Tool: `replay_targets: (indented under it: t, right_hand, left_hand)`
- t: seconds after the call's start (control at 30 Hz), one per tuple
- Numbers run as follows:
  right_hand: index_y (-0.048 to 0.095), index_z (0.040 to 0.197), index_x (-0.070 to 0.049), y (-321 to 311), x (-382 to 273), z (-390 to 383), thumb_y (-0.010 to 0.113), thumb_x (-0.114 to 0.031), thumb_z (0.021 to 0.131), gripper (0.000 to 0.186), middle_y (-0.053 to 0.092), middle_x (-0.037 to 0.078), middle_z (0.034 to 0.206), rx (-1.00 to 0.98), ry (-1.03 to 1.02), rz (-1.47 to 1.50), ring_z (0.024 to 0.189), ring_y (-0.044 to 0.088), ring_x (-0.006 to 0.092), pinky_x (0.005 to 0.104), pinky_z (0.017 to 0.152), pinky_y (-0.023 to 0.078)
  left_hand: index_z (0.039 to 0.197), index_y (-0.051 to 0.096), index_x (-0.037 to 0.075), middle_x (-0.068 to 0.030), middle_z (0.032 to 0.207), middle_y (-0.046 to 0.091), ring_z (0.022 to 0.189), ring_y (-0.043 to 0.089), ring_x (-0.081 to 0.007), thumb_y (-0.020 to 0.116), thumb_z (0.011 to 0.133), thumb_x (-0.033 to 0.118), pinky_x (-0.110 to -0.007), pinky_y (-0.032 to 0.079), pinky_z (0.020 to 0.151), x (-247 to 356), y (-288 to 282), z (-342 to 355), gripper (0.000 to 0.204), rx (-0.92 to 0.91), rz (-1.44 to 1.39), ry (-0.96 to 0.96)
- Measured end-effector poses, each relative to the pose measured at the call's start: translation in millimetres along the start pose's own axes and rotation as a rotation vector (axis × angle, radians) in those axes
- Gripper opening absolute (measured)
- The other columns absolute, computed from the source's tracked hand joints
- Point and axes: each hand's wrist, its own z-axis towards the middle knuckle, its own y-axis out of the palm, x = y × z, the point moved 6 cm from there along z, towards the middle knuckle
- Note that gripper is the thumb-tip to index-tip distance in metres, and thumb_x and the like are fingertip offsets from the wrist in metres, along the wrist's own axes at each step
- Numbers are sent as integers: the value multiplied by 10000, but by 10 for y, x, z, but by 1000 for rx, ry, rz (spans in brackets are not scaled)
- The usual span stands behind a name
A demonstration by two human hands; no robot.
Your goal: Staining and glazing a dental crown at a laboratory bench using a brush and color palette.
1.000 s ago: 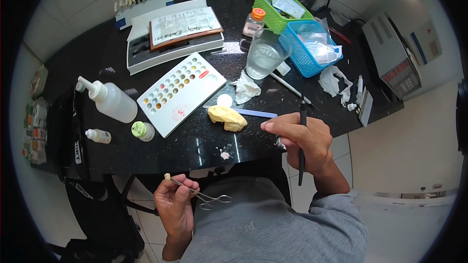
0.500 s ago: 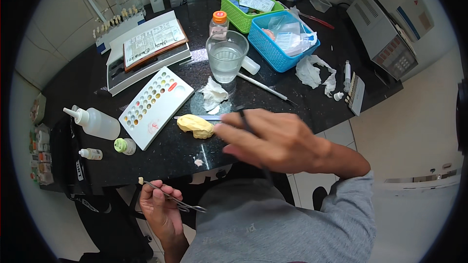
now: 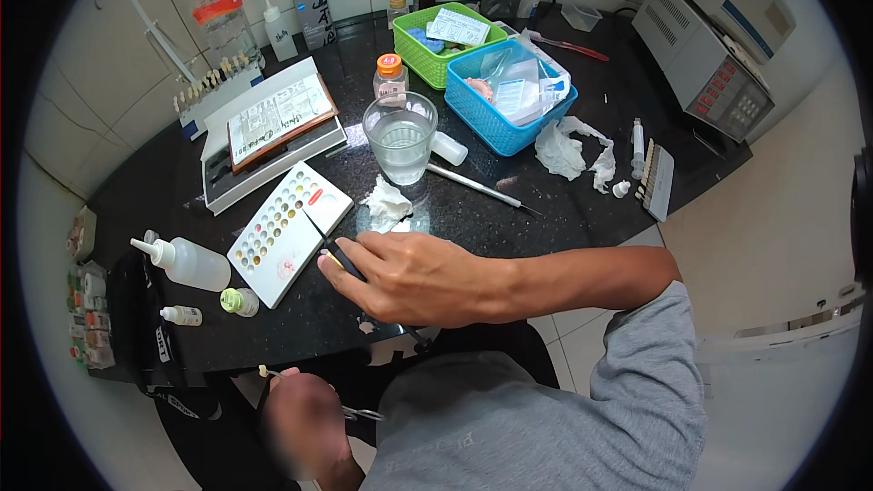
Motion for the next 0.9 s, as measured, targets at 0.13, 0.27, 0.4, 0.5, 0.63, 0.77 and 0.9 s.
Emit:
replay_targets:
  t: [0.13, 0.27, 0.4, 0.5, 0.63, 0.77, 0.9]
  right_hand:
    - [566, 1110, 100, -606, 2, -172, 639, -49, 692, 449, 624, 217, 934, 258, 25, 5, 750, 637, 231, 285, 620, 545]
    - [625, 1108, -61, -1273, 728, -414, 698, -127, 721, 399, 650, 122, 812, 414, 347, -163, 639, 627, 203, 298, 555, 523]
    - [634, 1132, -30, -1325, 1600, -774, 669, -110, 766, 377, 674, 117, 847, 262, 765, -37, 716, 613, 123, 257, 687, 500]
    - [639, 1096, -8, -1120, 1825, -871, 665, -117, 771, 344, 677, 138, 847, 101, 821, -15, 726, 640, 164, 280, 696, 501]
    - [652, 1032, 14, -831, 1895, -800, 660, -112, 766, 295, 678, 164, 835, -16, 818, -2, 750, 665, 221, 313, 701, 508]
    - [653, 1006, 17, -889, 1806, -758, 678, -160, 793, 278, 675, 173, 834, -19, 821, -53, 746, 671, 235, 317, 702, 511]
    - [647, 963, 5, -1143, 1628, -638, 598, -281, 886, 300, 655, 175, 771, 163, 733, -149, 682, 650, 282, 330, 636, 497]
  left_hand:
    - [1100, 543, 46, -43, 849, 637, 701, 624, -134, 551, 933, 137, -219, 526, 610, -7, 45, 42, 191, -105, 59, -24]
    - [1087, 542, 38, -48, 837, 633, 697, 624, -138, 567, 925, 145, -225, 527, 597, 31, 26, 39, 196, -55, 78, -2]
    - [1013, 567, -8, -114, 813, 653, 689, 655, -199, 629, 879, 116, -300, 561, 613, -15, 152, 117, 193, -66, 24, -32]
    - [1007, 572, -15, -121, 822, 654, 703, 659, -202, 631, 878, 120, -316, 569, 640, -22, 219, 118, 196, -88, 63, -23]
    - [996, 576, -20, -130, 833, 655, 724, 664, -208, 629, 880, 123, -331, 573, 674, -66, 188, 79, 192, -75, 73, -61]
    - [991, 581, -22, -131, 840, 656, 738, 667, -208, 611, 891, 117, -329, 571, 690, -42, 130, 21, 174, -52, 62, -72]
    - [1005, 580, -18, -122, 844, 658, 740, 667, -194, 606, 897, 127, -316, 567, 689, 29, 36, 94, 183, -45, 54, -59]
